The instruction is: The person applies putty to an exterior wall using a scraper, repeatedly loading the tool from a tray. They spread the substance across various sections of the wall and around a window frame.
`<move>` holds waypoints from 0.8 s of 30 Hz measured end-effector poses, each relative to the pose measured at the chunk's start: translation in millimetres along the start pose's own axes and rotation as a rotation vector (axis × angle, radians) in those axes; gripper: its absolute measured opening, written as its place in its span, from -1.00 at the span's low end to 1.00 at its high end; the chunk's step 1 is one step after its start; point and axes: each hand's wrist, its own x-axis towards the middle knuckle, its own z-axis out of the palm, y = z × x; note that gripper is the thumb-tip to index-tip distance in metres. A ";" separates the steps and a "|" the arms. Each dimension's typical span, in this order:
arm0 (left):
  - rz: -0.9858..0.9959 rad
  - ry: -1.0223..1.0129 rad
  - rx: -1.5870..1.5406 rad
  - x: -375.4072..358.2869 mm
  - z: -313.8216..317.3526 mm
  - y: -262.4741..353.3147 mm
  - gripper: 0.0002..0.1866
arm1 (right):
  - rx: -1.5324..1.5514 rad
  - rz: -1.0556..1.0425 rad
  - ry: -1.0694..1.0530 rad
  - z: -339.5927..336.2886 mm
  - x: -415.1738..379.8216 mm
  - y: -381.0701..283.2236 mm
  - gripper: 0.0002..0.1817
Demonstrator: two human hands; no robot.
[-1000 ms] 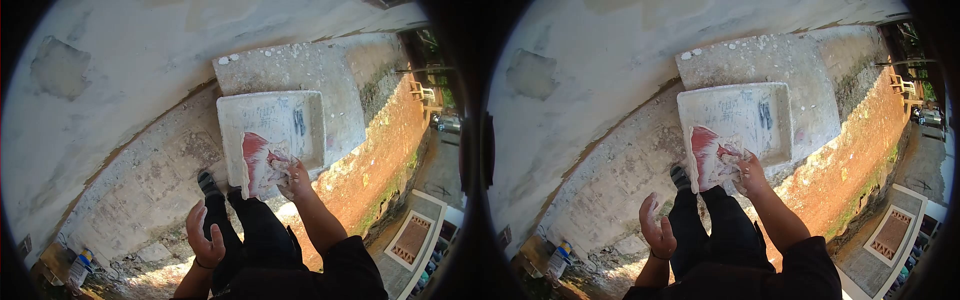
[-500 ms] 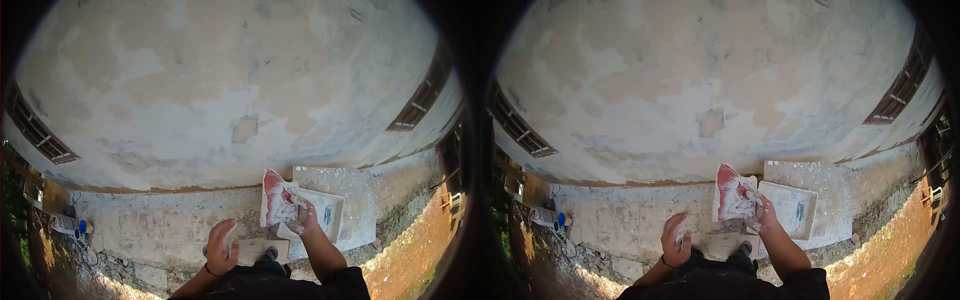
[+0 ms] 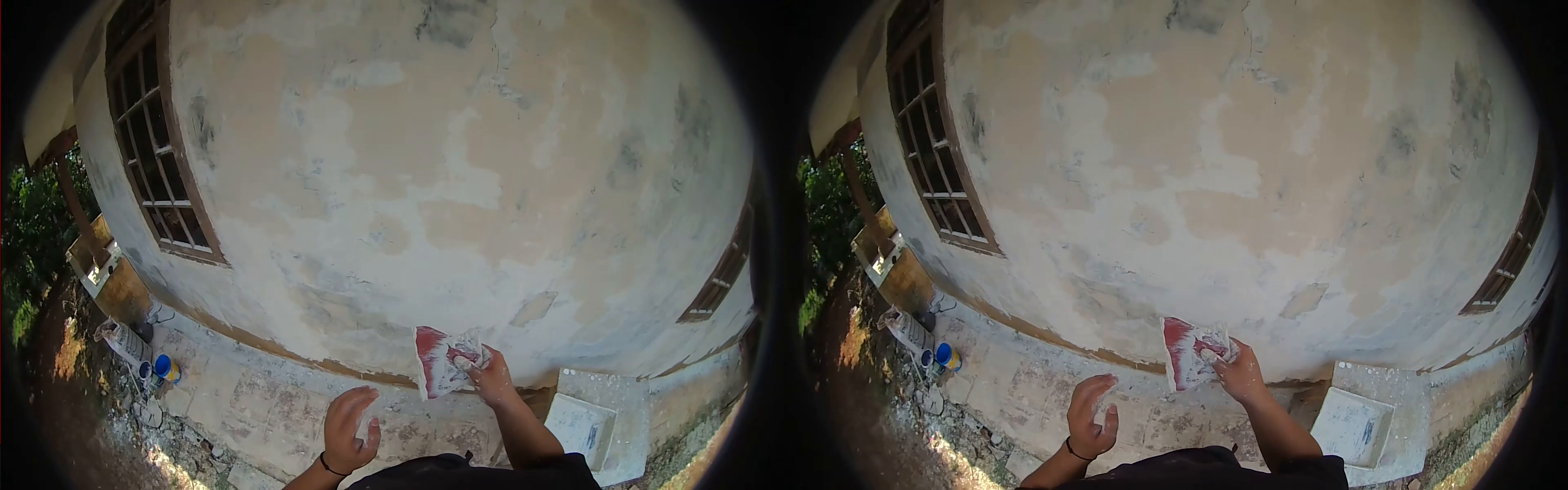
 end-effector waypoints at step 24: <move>-0.268 0.430 0.488 62.2 -194.8 -221.5 -0.68 | 0.074 -0.036 -0.482 361.0 307.3 27.9 -0.71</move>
